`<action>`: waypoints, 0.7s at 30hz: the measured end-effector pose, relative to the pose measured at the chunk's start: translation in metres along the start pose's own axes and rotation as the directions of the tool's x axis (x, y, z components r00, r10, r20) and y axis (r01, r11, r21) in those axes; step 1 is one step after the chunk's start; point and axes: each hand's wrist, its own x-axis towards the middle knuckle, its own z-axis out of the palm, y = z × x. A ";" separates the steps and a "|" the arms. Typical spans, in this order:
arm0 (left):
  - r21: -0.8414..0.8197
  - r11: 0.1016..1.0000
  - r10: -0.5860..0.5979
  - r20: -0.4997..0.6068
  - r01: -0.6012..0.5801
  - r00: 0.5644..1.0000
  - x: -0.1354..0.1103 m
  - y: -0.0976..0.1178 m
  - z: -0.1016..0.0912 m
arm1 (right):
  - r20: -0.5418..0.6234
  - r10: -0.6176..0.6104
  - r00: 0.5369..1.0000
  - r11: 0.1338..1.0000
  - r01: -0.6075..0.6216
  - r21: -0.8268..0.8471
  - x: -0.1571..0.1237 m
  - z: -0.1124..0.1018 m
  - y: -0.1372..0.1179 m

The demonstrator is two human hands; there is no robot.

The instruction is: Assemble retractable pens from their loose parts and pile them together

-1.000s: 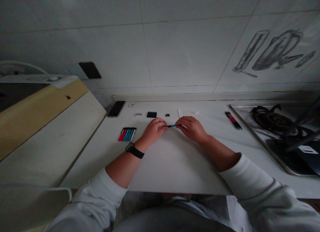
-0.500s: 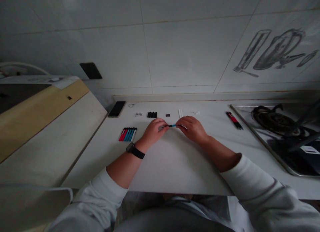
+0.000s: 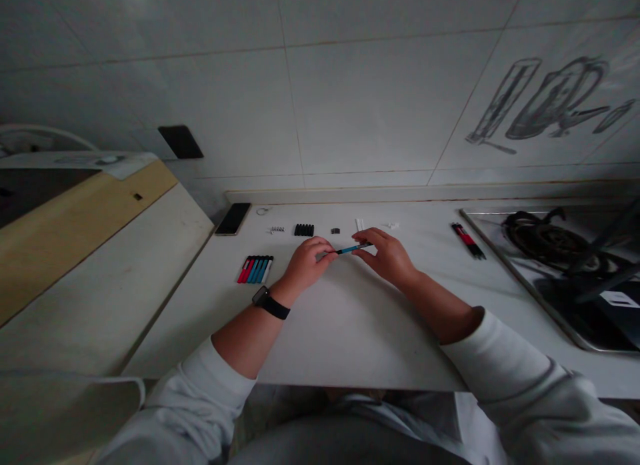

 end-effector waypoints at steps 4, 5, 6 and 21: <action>-0.091 0.996 -0.027 -0.032 0.024 0.999 0.000 -0.003 0.002 | -0.014 0.299 0.954 0.845 -0.258 0.469 0.006 0.006 0.008; -0.116 0.993 -0.023 -0.013 0.022 1.000 0.000 -0.002 0.002 | 0.025 0.347 0.938 0.768 -0.299 0.567 0.008 0.007 0.008; -0.141 0.990 -0.011 0.020 0.014 1.000 -0.001 -0.001 0.003 | 0.064 0.377 0.924 0.694 -0.328 0.641 0.009 0.009 0.007; -0.232 0.969 -0.042 0.183 0.084 0.982 -0.003 0.000 0.003 | -0.082 0.507 0.858 0.586 -0.274 0.762 0.017 -0.016 0.022</action>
